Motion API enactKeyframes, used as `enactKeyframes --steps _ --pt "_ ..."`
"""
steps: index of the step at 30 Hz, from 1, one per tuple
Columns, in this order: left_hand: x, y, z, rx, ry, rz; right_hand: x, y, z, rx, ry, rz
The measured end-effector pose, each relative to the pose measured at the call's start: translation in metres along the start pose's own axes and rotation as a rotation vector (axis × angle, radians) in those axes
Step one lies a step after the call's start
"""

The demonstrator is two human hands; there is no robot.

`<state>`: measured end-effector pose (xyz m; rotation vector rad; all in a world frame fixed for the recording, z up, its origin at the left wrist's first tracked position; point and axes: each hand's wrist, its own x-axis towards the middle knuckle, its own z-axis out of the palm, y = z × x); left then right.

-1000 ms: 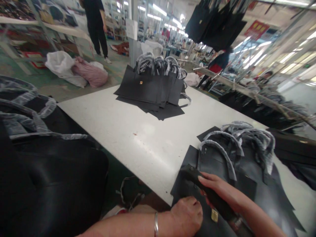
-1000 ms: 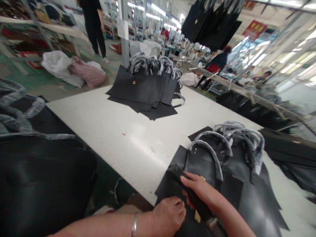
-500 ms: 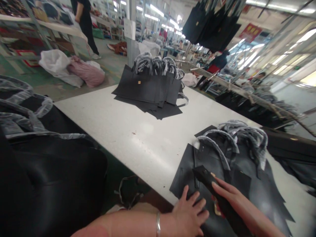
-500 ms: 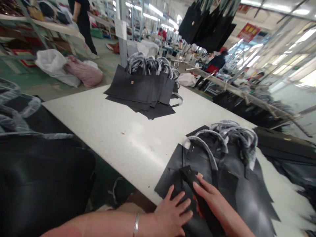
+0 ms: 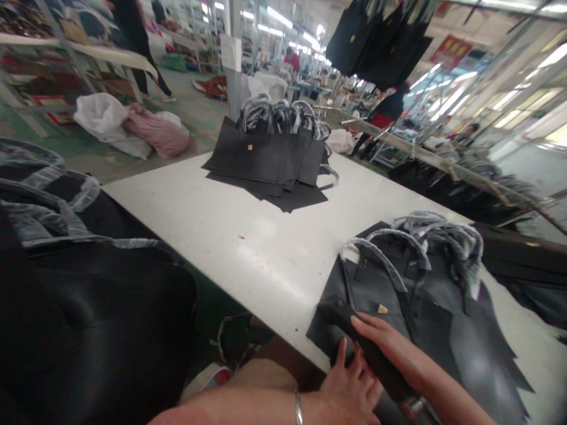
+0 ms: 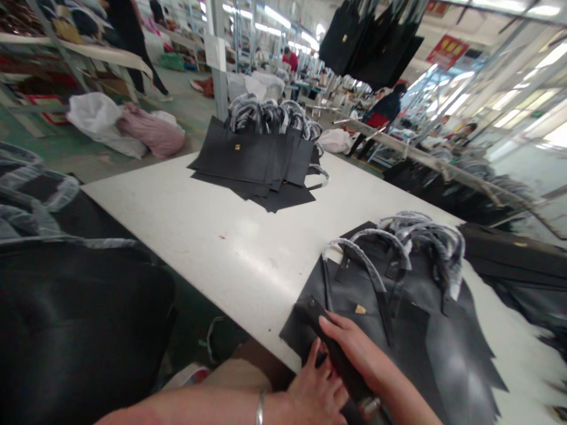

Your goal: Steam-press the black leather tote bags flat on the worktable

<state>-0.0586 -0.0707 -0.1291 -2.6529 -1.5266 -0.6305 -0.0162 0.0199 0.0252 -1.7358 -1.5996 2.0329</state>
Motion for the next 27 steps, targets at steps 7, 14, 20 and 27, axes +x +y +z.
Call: enactKeyframes --steps 7,14,20,27 --pt "0.001 0.002 0.001 -0.055 -0.026 -0.010 -0.005 -0.002 -0.005 -0.048 -0.076 0.044" --pt "0.000 0.001 -0.002 -0.030 -0.017 -0.017 -0.003 -0.008 -0.003 -0.048 -0.095 0.037" --pt "0.001 0.000 -0.005 -0.055 -0.056 -0.017 -0.008 -0.009 -0.004 -0.036 -0.128 0.033" --pt "-0.002 0.003 0.001 -0.076 -0.013 -0.050 -0.001 -0.005 -0.006 -0.022 -0.093 -0.015"
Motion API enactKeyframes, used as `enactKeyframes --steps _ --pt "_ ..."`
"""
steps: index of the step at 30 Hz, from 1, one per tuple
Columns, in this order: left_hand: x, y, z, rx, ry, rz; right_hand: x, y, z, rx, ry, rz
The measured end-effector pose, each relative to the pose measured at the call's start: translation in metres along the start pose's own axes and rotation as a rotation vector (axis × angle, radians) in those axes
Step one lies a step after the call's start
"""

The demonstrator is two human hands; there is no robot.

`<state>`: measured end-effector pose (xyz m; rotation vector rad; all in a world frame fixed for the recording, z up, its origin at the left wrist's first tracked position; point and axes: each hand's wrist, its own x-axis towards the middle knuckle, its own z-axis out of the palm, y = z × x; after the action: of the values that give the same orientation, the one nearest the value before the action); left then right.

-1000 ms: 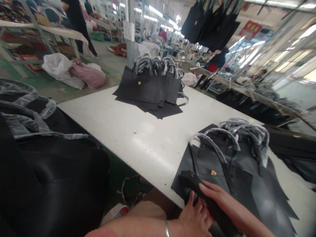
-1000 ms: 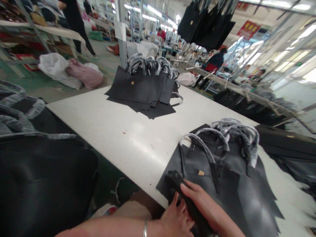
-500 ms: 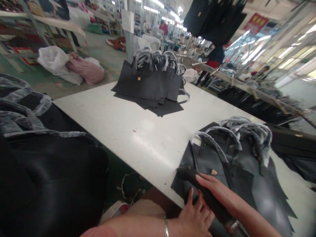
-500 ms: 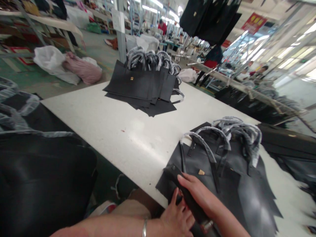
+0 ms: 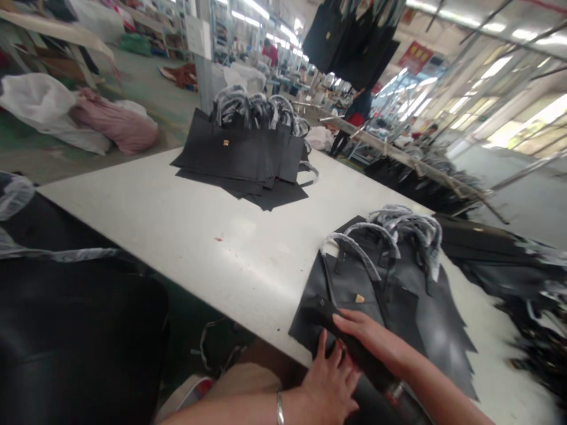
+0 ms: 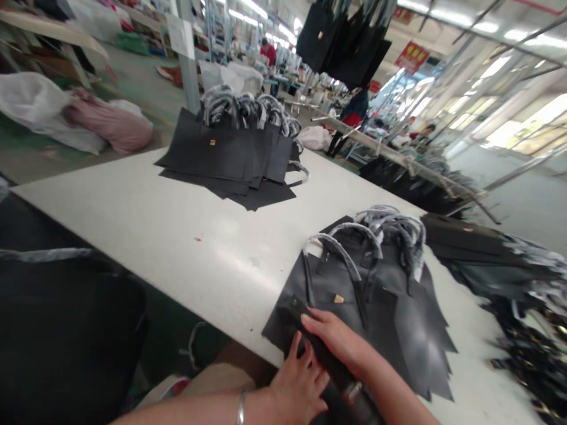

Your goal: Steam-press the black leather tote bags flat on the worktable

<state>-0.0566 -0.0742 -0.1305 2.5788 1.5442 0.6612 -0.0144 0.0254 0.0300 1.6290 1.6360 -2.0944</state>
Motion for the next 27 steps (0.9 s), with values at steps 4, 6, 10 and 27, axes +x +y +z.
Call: enactKeyframes --steps 4,6,10,27 --pt "0.000 0.003 0.007 -0.033 -0.050 -0.001 -0.020 0.009 -0.005 -0.014 -0.037 -0.006" --pt "0.002 0.004 0.008 -0.019 -0.047 0.016 -0.016 0.007 0.001 -0.030 0.007 -0.040" --pt "0.002 -0.004 0.004 0.000 -0.044 0.056 0.017 -0.008 0.016 -0.041 0.102 -0.134" --pt "0.119 -0.060 -0.067 -0.190 -0.312 -0.329 -0.101 0.111 -0.055 -0.107 0.593 -0.036"
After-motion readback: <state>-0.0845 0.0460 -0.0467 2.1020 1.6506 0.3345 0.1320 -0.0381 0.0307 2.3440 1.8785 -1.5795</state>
